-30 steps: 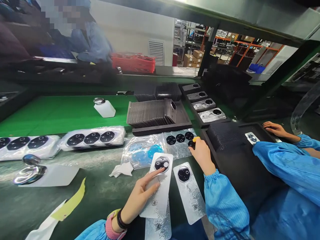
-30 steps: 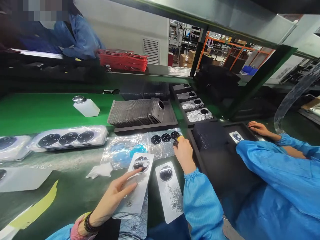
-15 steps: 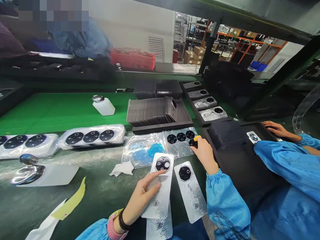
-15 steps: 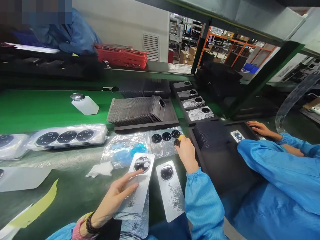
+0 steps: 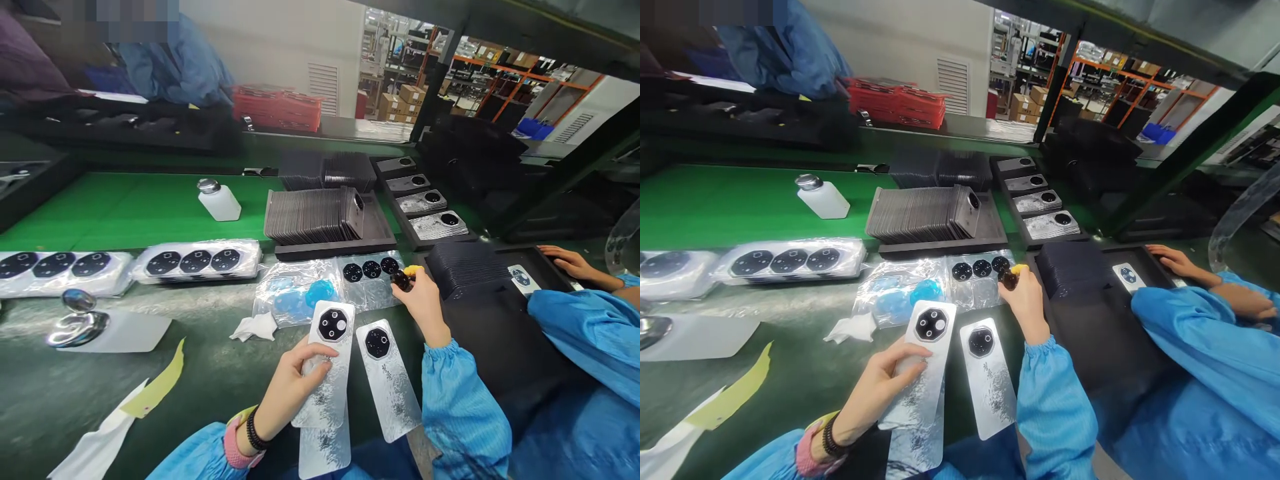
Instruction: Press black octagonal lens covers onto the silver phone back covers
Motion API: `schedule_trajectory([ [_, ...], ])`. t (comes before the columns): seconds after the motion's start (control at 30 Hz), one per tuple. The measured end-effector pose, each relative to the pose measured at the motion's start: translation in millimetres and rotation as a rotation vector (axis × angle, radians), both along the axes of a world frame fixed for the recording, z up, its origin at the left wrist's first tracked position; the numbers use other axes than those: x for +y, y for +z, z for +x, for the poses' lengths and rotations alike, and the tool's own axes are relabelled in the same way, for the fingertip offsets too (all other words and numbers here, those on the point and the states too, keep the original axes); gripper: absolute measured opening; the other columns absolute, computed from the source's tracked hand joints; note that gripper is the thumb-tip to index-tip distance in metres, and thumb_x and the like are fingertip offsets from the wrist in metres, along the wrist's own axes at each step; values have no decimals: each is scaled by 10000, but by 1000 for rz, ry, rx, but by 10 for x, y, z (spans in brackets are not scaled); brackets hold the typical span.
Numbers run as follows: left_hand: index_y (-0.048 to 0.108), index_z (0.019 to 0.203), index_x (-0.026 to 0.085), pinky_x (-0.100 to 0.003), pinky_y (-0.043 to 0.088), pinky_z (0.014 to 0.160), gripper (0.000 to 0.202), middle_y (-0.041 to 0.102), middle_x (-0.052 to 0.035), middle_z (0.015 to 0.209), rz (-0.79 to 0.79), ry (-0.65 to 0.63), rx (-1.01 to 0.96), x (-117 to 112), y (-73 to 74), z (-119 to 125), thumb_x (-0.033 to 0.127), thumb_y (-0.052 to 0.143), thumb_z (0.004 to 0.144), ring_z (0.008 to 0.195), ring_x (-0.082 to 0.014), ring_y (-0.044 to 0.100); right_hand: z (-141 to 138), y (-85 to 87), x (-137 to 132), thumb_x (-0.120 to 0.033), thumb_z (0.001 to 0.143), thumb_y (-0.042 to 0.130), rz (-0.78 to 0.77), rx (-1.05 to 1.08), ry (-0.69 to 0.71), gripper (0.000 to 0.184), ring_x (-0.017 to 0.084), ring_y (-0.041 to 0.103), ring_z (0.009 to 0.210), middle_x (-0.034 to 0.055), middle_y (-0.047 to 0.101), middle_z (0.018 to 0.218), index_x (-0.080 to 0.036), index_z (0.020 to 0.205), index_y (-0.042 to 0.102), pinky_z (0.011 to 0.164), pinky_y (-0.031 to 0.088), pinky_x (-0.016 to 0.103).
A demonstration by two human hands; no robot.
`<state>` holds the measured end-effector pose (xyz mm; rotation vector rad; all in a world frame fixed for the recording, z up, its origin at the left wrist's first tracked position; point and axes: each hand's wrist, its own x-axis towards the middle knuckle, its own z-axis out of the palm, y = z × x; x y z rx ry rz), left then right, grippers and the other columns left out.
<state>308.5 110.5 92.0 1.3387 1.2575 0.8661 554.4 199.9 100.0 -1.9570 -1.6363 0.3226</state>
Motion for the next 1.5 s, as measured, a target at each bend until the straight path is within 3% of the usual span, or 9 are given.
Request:
schedule_trajectory([
  [0.13,729,699,221,-372,515,839,168,716,-73,868,9,36,23,-8,29,24,336,609,673,865,-256,657,-169,23,-168,-235,722,617,205,254,378,239,214,689,865,57,684,991,-228,934,508,756,590,364],
  [0.3,695,669,221,-349,509,803,138,679,-40,777,22,64,8,-4,84,39,342,630,679,785,-217,630,-482,64,-450,-159,787,597,380,284,851,287,195,657,987,71,670,1060,-230,1041,485,840,574,330],
  [0.63,668,669,198,-314,482,766,164,657,-32,801,-10,91,-33,-27,86,41,350,626,715,810,-211,608,-572,62,-581,-104,844,543,414,178,1041,374,249,598,1119,172,654,1103,-164,1197,437,896,555,428],
  [0.77,648,650,192,-316,462,780,175,648,-34,795,-17,109,-41,-31,92,53,349,621,725,812,-211,596,-554,86,-599,-152,827,602,382,276,998,353,245,618,1111,134,671,1129,-214,1155,488,913,551,430],
  [0.9,654,650,191,-332,442,827,183,648,-46,829,-22,125,-88,-26,53,95,361,639,718,856,-223,599,-496,87,-590,-275,827,618,166,504,629,89,216,709,873,66,733,950,-239,903,590,791,599,367],
  [0.97,651,639,189,-337,437,829,186,647,-48,827,-16,131,-112,-21,23,125,362,647,708,855,-225,597,-463,75,-562,-360,795,646,8,635,516,138,199,716,741,53,740,836,-230,805,603,706,611,329],
  [1.2,640,614,185,-320,432,811,166,639,-30,812,9,147,-156,17,-36,223,323,674,699,824,-206,584,-370,22,-450,-506,585,782,-257,808,401,344,229,708,705,56,711,716,-216,678,622,696,616,323],
  [1.4,659,603,180,-304,445,792,148,631,-20,809,16,158,-220,65,-123,301,298,728,661,808,-192,577,-264,-78,-373,-479,507,809,-317,823,299,305,312,716,805,80,727,786,-268,678,668,809,609,382],
  [1.5,653,574,190,-310,451,789,186,629,-17,792,26,168,-236,94,-161,348,338,745,638,806,-199,587,-154,-252,-300,-477,415,832,-328,834,285,306,349,715,780,80,722,740,-317,617,665,748,624,371],
])
